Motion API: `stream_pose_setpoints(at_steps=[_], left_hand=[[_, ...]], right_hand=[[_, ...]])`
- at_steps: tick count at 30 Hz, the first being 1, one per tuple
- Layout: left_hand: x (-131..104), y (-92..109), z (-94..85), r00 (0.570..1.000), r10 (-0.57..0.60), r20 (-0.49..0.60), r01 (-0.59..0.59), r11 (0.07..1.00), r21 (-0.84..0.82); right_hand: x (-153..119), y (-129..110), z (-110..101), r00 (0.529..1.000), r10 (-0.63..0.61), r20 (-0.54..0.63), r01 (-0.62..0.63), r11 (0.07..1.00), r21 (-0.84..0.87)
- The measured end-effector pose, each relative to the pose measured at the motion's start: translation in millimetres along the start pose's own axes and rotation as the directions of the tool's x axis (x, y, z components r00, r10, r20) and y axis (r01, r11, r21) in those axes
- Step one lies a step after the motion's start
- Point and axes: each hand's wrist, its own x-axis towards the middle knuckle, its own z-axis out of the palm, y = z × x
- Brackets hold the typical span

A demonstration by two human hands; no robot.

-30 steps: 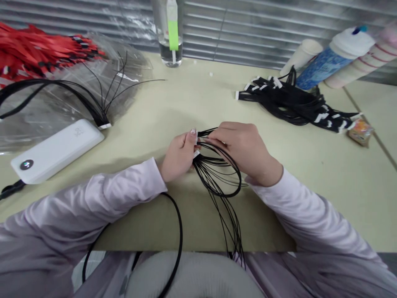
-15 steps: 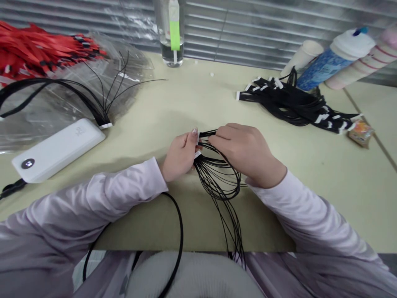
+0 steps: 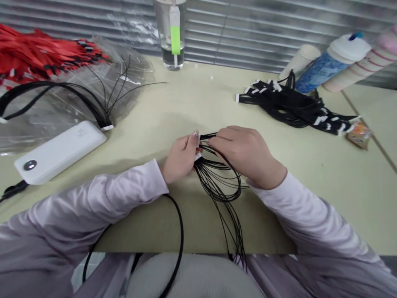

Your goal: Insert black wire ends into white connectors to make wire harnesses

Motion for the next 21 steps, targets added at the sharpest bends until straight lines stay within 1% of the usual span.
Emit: stream_pose_setpoints(at_steps=[3,8,11,13,15,18,21], left_hand=[[-0.6,-0.1,0.3,1.000,-0.010,-0.001,0.010,1.000,-0.017],[-2.0,1.0,0.9,0.996,-0.088,0.015,0.089,0.993,-0.079],[-1.9,1.9,0.5,0.998,-0.056,0.008,0.057,0.997,-0.045],[-1.5,2.3,0.0,0.999,-0.037,-0.003,0.037,0.999,-0.007],[-1.2,2.5,-0.4,0.999,-0.042,-0.001,0.042,0.999,0.026],[-1.0,2.0,-0.9,0.998,-0.045,0.038,0.043,0.998,0.043],[-0.6,0.6,-1.6,0.995,-0.059,0.078,0.057,0.998,0.021]], right_hand=[[-0.6,0.4,-0.7,1.000,-0.001,0.016,0.001,1.000,0.003],[-0.6,0.9,-2.4,1.000,0.000,0.031,-0.001,1.000,0.015],[-0.3,0.5,-1.5,1.000,-0.008,0.027,0.007,1.000,0.013],[-0.4,-0.4,0.2,1.000,-0.021,0.007,0.021,1.000,0.009],[-0.8,-1.7,2.2,0.999,-0.037,-0.024,0.037,0.999,0.007],[-1.1,-4.7,4.9,0.996,-0.047,-0.077,0.048,0.999,0.006],[-0.3,-7.3,6.6,0.993,-0.034,-0.112,0.033,0.999,-0.004]])
